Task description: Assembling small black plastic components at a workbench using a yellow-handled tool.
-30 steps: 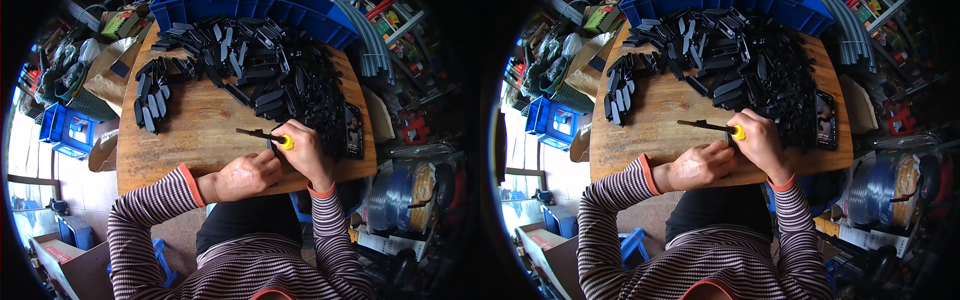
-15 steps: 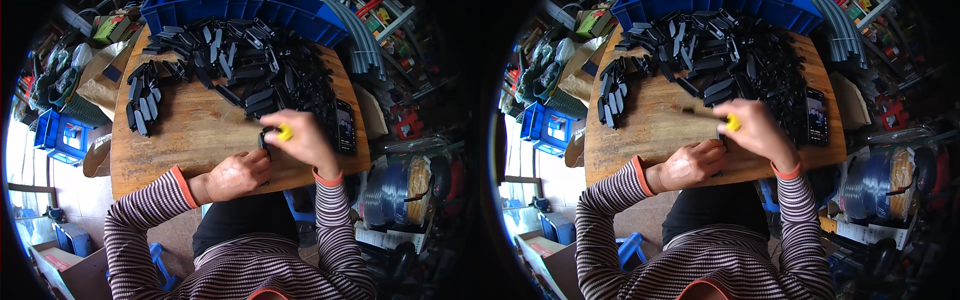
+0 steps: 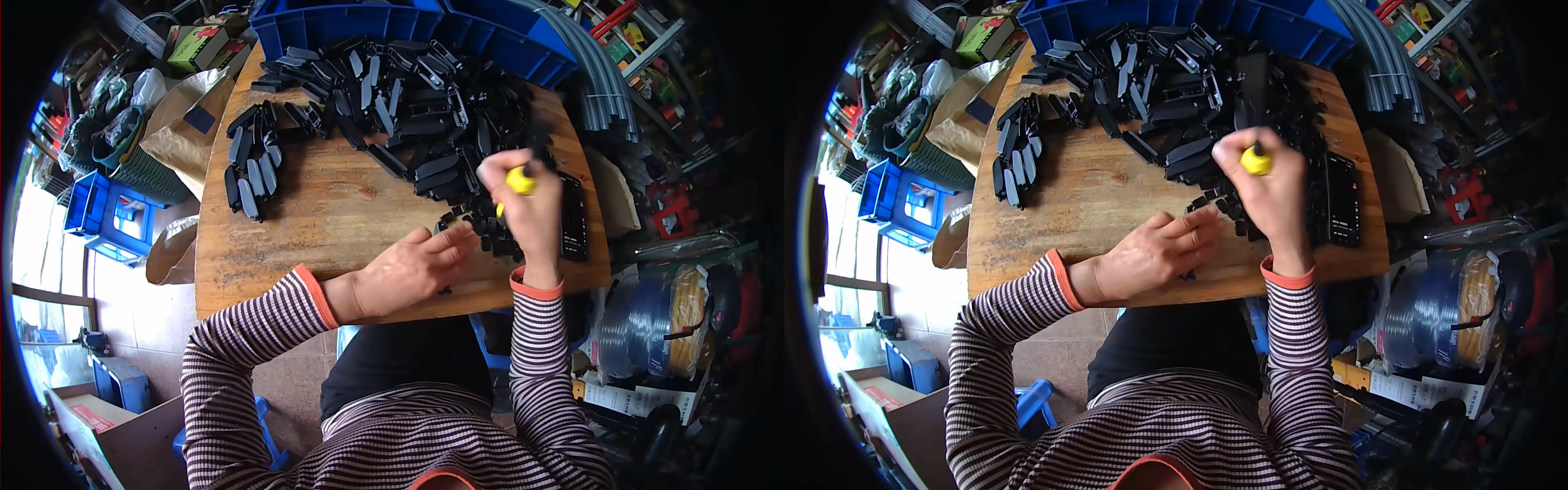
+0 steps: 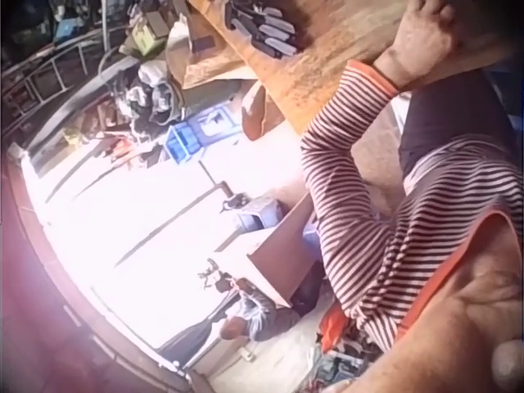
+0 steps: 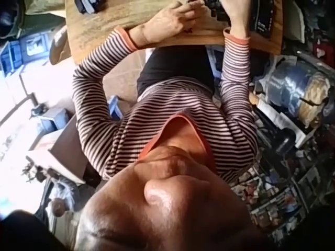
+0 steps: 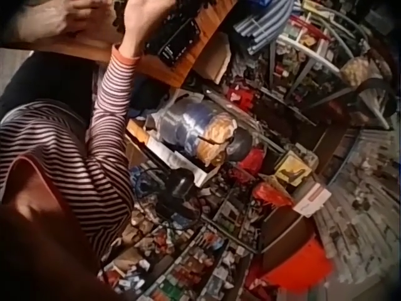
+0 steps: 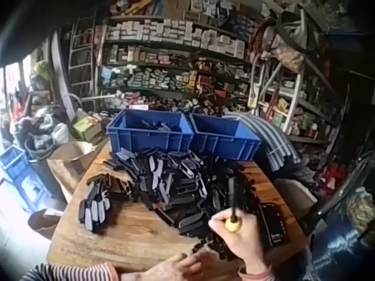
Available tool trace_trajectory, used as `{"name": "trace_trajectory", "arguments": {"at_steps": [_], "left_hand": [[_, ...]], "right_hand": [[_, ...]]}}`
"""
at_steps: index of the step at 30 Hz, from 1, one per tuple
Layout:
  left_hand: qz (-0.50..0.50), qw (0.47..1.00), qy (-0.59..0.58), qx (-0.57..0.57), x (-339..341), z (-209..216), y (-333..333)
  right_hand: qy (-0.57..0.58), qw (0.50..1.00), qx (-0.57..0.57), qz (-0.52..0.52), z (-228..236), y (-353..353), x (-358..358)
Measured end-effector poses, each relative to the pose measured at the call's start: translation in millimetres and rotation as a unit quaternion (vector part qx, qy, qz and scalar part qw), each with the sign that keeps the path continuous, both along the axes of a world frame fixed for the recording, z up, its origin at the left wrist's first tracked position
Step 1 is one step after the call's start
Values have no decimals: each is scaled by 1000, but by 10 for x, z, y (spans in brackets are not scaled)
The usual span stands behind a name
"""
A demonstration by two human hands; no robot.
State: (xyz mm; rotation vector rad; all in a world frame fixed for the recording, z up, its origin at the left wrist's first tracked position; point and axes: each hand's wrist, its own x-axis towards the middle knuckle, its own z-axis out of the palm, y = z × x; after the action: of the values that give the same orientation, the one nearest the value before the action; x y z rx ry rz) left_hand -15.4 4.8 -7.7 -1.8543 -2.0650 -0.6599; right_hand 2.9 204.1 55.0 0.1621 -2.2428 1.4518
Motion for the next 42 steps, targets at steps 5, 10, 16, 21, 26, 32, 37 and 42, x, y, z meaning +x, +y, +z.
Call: {"name": "trace_trajectory", "arguments": {"at_steps": [5, 10, 16, 21, 26, 32, 37, 42], "left_hand": [[62, 997, 10, -49, -287, -12, -48], [208, 964, -138, 88, -852, -40, -239], [186, 978, -70, 59, -1039, -2, -176], [189, 980, -65, 14, -986, 8, -252], [175, 977, -120, 19, -768, 56, -333], [188, 964, -168, -79, -708, 162, -403], [194, 968, -140, -74, -672, 132, -406], [160, 970, -168, -71, -495, 126, -249]], "right_hand": [[-74, 966, 247, -30, -425, 42, 57], [-95, 955, 280, -8, -477, -39, 44], [-117, 947, 300, 1, -475, 16, 51], [-92, 955, 282, 1, -438, 0, 148], [-112, 970, 214, 12, -213, -25, 357], [-94, 973, 211, 21, -246, 75, 426], [-102, 962, 253, 24, -285, 19, 473], [-88, 970, 226, 30, -398, 52, 471]]}}
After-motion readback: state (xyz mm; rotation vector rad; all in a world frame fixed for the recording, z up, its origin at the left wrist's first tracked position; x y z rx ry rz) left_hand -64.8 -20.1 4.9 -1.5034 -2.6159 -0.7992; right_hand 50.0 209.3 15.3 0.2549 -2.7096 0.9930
